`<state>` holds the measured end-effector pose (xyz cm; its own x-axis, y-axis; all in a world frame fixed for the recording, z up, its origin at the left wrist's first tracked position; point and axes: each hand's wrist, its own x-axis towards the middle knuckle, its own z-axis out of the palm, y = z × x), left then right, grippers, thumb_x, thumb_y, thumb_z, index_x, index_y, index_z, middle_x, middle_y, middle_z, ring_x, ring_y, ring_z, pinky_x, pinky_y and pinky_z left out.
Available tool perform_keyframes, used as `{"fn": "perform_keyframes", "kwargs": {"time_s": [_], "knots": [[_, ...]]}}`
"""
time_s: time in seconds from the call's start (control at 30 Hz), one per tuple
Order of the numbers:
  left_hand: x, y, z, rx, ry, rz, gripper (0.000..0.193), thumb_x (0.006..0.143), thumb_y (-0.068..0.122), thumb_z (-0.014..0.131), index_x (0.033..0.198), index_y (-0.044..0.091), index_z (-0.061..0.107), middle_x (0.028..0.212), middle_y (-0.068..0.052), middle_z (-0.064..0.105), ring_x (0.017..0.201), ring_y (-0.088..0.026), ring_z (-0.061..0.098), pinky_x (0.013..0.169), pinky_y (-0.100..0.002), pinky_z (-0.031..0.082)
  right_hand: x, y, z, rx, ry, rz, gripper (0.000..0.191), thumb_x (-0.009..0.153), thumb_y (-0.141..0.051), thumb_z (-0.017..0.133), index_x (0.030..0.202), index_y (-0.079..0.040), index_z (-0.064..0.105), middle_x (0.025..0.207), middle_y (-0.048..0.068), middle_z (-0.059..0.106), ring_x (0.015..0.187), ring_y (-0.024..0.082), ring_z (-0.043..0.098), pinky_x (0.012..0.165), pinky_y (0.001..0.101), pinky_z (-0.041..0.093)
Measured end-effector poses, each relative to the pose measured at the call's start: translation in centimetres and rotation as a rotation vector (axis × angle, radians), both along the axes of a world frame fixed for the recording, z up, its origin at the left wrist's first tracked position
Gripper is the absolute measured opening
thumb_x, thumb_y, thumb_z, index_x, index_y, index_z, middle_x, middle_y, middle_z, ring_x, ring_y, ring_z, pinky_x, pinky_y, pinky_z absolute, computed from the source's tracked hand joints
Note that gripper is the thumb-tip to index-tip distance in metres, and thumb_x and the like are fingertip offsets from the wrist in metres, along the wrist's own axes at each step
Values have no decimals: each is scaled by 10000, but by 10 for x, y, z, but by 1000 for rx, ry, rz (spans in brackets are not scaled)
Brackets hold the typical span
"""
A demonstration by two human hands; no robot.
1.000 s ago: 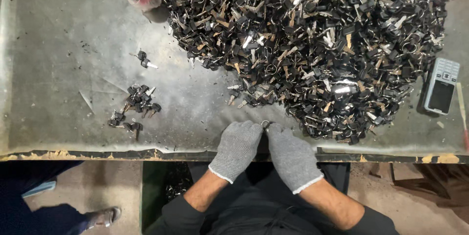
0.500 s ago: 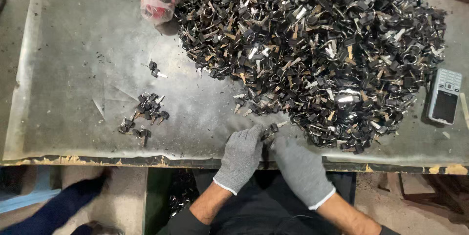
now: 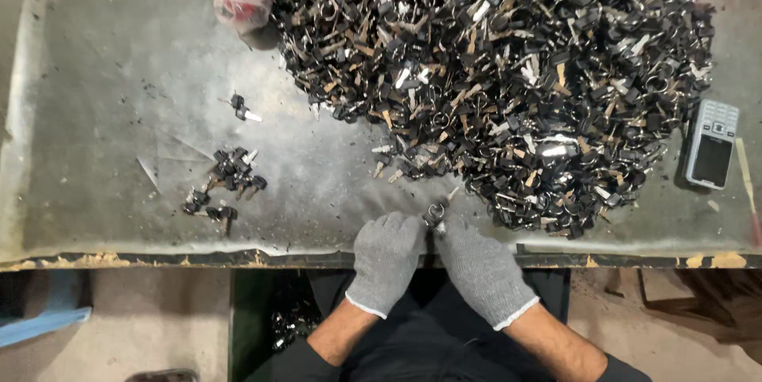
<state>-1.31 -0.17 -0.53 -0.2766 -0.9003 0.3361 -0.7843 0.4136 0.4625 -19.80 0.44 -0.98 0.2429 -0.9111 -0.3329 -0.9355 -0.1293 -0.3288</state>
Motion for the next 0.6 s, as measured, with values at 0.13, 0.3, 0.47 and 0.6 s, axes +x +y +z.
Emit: {"fn": "perform_keyframes", "kwargs": {"time_s": [0.13, 0.3, 0.47, 0.6], "knots": [[-1, 0, -5, 93, 86, 70, 83, 819, 164, 749, 839, 112, 688, 793, -86, 656, 719, -314, 656, 630, -450, 496, 4, 11, 2, -163, -5, 98, 169, 973, -176, 546, 1046, -25, 563, 860, 153, 708, 630, 299, 743, 476, 416, 590], [0, 1, -9, 107, 51, -22, 59, 773, 125, 709, 808, 111, 662, 767, -78, 643, 739, -307, 669, 637, -464, 492, 8, 1, 16, -97, 17, 89, 230, 992, -219, 546, 1133, -41, 583, 782, 157, 702, 605, 323, 736, 478, 428, 589], [-1, 2, -8, 83, 44, -17, 83, 841, 145, 730, 816, 99, 667, 750, -86, 635, 708, -309, 652, 613, -464, 483, 11, -10, 19, 169, -108, -90, 341, 1007, -259, 545, 1237, -12, 495, 767, 160, 717, 654, 337, 740, 555, 457, 600], [-7, 1, 1, 161, -35, 10, 91, 858, 175, 743, 838, 104, 691, 771, -93, 668, 695, -321, 656, 611, -462, 501, 12, -10, 16, -17, -43, -27, 244, 1013, -246, 550, 1123, -30, 533, 859, 161, 712, 696, 338, 742, 577, 470, 601]]}}
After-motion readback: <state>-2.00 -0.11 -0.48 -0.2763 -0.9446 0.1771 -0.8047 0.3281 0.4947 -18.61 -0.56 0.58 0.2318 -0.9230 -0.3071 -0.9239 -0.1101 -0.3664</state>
